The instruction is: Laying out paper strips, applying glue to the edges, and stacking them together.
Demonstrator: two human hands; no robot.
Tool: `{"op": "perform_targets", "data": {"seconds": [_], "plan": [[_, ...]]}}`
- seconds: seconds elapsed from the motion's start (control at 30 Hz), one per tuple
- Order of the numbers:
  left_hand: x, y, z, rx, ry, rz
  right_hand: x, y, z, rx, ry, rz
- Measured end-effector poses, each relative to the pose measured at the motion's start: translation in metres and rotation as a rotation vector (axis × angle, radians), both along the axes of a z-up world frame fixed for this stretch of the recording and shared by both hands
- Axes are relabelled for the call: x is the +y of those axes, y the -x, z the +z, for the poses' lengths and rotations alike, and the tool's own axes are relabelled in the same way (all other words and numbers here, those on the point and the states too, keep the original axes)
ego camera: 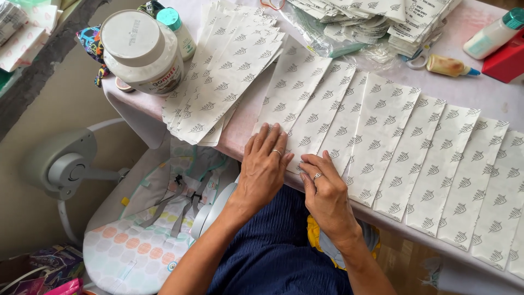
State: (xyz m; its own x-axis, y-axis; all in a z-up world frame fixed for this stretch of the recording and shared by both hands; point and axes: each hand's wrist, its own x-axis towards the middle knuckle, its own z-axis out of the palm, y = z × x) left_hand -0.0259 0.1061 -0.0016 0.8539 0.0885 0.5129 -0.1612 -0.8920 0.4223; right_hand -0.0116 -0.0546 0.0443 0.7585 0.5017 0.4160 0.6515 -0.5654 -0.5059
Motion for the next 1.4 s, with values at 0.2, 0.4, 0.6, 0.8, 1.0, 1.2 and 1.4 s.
{"op": "perform_targets", "data": {"seconds": [0.2,0.4,0.6,0.8,1.0,1.2,1.4], "plan": [[-0.002,-0.007,0.0,-0.025,0.058,-0.065,0.0,0.0,-0.002,-0.016,0.039,0.004],[0.017,0.007,0.016,-0.281,0.344,-0.176,0.001,0.0,0.003,-0.043,-0.001,0.011],[0.061,0.026,0.014,-0.199,0.406,-0.271,0.016,0.002,0.011,-0.042,-0.155,0.057],[0.071,0.022,0.011,-0.191,0.355,-0.348,0.046,-0.005,-0.012,-0.135,-0.128,0.114],[0.075,0.017,0.02,-0.187,0.385,-0.388,0.048,-0.007,-0.013,-0.175,-0.089,0.113],[0.068,0.01,0.005,-0.175,0.446,-0.281,0.054,-0.012,-0.015,-0.11,-0.119,0.066],[0.061,0.005,-0.005,-0.092,0.542,-0.166,0.053,-0.015,-0.009,0.083,-0.158,0.012]]}}
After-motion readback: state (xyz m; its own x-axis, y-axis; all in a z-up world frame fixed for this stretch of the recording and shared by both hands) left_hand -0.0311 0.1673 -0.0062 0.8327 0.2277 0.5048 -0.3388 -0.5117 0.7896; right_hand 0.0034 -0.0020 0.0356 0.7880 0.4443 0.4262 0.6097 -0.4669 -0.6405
